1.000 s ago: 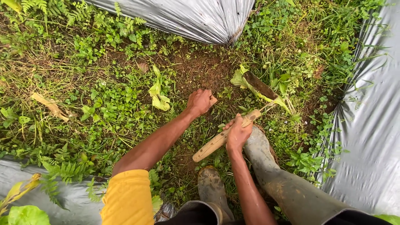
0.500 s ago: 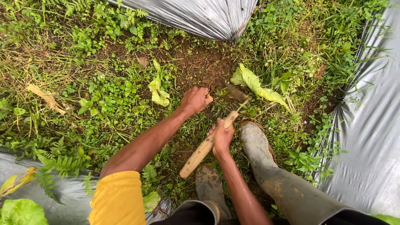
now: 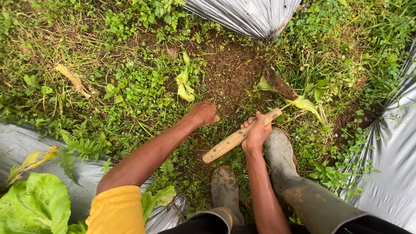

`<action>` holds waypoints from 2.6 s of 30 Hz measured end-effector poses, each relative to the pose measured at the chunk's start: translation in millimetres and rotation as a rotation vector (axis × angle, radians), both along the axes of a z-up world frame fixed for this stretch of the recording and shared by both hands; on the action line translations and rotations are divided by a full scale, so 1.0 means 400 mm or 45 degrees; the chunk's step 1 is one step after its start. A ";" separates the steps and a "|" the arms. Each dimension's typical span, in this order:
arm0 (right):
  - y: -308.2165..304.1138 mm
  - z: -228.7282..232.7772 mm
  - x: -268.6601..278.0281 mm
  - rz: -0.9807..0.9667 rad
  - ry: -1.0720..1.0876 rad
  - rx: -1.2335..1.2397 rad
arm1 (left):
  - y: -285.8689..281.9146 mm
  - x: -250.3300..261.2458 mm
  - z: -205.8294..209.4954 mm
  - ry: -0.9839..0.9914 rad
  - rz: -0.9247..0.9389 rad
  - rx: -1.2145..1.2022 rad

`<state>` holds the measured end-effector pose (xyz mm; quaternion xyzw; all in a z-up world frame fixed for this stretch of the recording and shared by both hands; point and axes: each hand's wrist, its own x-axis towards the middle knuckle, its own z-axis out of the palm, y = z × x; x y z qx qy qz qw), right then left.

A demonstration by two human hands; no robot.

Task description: The person uses a hand hoe to loosen soil and remove weeds from a garden bed. They repeatedly strike the ground with the hoe and pull out weeds by hand, discarding them onto the ground. The person works along a row covered with plastic mulch, clearing the area between the mulch and the surrounding vegetation.

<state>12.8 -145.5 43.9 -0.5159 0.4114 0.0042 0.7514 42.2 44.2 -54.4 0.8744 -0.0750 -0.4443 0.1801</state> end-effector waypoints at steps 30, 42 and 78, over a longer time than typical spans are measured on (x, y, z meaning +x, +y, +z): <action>0.064 -0.046 -0.049 1.017 0.188 -0.269 | 0.032 -0.028 -0.023 -0.449 1.193 -0.300; 0.099 -0.063 -0.077 1.035 0.217 -0.098 | 0.066 -0.039 0.013 -0.258 1.281 -0.202; -0.066 -0.016 -0.031 0.185 0.007 -0.154 | -0.106 0.025 -0.023 -0.714 -0.177 -0.045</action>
